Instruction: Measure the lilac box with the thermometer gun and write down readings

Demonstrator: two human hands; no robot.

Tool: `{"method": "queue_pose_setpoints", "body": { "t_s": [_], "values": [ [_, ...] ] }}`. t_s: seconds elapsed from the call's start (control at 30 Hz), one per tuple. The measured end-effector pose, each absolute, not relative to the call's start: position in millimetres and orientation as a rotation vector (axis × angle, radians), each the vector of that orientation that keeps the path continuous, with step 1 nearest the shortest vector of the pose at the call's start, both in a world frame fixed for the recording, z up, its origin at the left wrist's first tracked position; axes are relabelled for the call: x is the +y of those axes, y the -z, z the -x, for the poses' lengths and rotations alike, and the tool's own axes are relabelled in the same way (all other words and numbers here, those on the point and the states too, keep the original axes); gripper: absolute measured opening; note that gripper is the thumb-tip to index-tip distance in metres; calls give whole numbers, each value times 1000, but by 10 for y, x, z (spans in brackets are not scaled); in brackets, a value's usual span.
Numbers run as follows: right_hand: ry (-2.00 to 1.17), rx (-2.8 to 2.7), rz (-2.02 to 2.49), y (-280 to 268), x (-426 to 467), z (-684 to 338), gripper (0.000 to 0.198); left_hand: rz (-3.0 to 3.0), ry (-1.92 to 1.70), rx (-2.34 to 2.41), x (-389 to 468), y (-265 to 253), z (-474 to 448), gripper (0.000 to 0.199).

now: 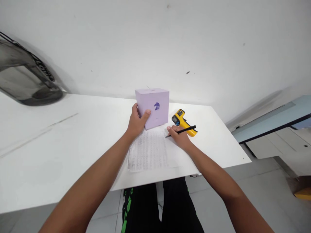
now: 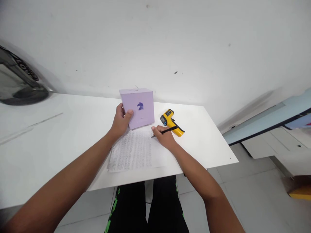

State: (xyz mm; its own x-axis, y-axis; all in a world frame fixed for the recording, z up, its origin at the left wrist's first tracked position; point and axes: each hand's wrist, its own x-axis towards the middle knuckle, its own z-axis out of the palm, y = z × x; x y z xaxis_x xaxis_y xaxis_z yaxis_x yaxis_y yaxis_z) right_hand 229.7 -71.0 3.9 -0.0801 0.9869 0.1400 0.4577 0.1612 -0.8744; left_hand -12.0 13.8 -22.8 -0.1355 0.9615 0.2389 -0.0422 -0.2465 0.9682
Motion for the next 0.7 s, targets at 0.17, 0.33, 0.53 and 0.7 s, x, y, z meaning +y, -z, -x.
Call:
{"method": "queue_pose_setpoints", "body": {
  "t_s": [0.17,0.33,0.53,0.7],
  "values": [
    [-855,-1660,1444,-54,-708,-2311,63,-1275,-1497,1139,118,182,98,100],
    [-845,-1682,1456,-41,-695,-2329,60,-1270,-1491,1139,131,209,98,100],
    [-865,-1694,1418,-41,-695,-2328,56,-1277,-1497,1133,140,226,95,99],
    [-848,-1659,1443,-60,-702,-2323,54,-1283,-1493,1141,138,220,97,97]
  ]
}}
